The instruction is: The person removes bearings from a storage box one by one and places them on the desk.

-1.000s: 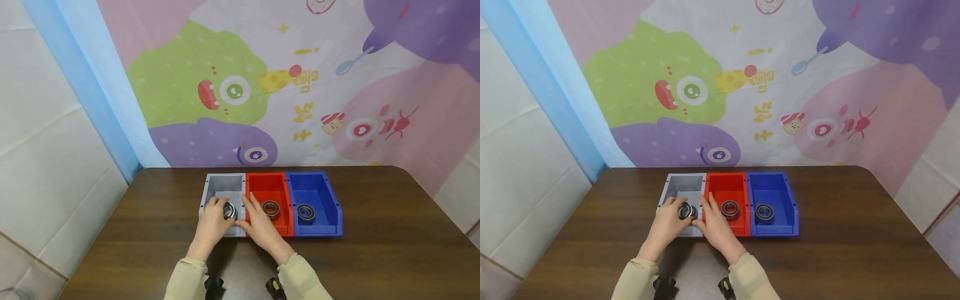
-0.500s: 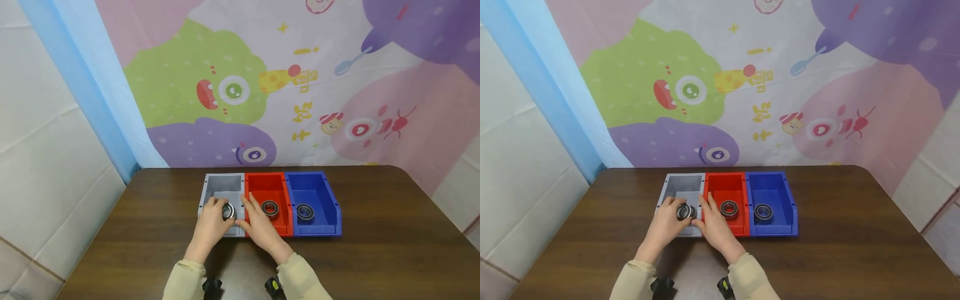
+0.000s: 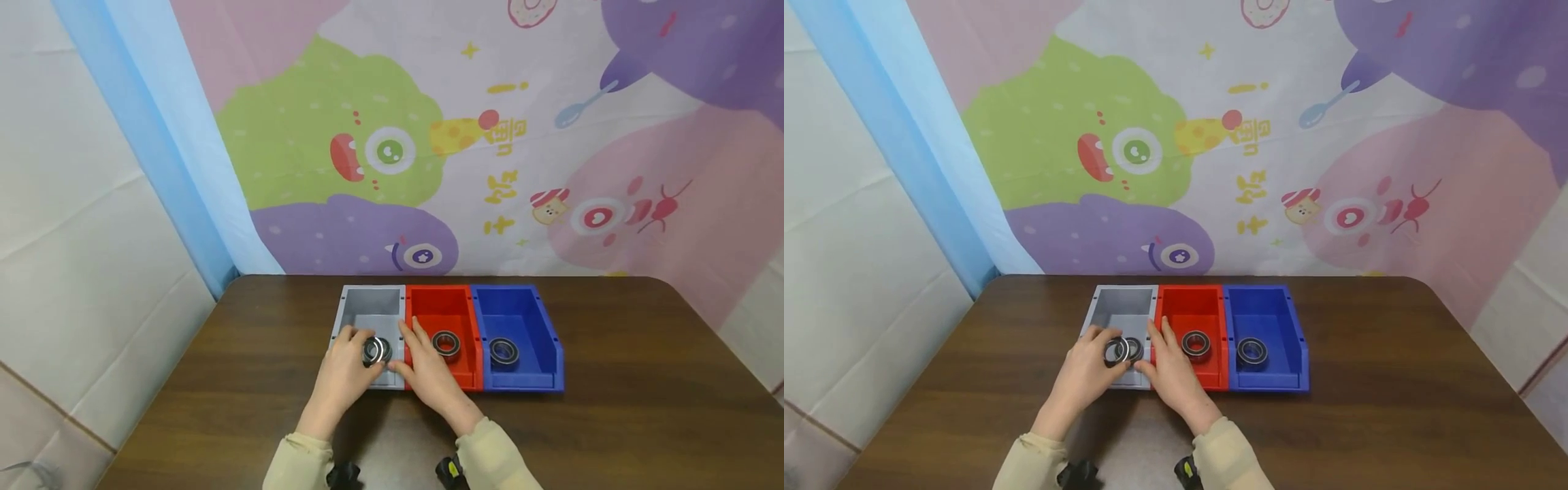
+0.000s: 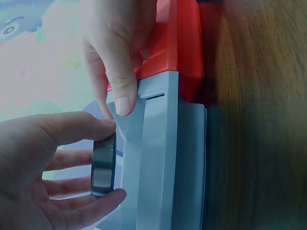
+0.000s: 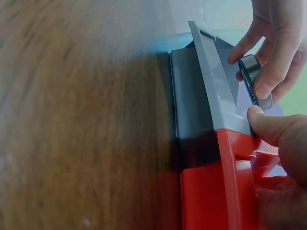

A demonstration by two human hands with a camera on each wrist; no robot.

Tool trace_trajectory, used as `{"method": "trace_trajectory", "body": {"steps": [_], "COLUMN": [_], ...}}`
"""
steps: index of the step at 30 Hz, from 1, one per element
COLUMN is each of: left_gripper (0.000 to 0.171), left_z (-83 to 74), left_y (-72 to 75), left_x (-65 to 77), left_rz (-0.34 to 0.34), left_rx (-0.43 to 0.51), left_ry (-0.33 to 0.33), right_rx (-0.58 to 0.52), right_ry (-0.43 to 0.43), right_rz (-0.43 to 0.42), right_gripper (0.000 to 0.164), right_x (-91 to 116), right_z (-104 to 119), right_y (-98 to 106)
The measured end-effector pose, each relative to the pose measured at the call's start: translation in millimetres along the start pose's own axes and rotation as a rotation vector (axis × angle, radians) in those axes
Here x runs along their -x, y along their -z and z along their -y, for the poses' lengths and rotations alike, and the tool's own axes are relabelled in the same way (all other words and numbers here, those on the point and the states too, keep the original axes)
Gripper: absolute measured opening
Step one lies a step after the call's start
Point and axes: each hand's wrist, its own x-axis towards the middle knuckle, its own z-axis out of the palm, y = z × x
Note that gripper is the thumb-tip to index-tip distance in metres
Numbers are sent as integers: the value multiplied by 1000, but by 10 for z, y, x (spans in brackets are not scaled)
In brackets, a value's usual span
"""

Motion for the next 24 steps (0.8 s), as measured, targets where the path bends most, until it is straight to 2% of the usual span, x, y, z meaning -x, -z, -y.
{"method": "trace_trajectory", "body": {"steps": [5, 17, 24], "left_gripper": [46, 44, 44], "left_z": [14, 74, 124], "left_y": [25, 69, 93], "left_x": [35, 88, 109], "left_rz": [11, -21, 21], "left_rx": [-4, -7, 28], "left_ry": [5, -34, -21], "right_rx": [-5, -7, -5], "right_ry": [-6, 26, 22], "right_rz": [7, -18, -17], "right_gripper": [73, 73, 72], "right_x": [6, 9, 1], "right_z": [-8, -6, -27], "right_y": [-6, 12, -14]}}
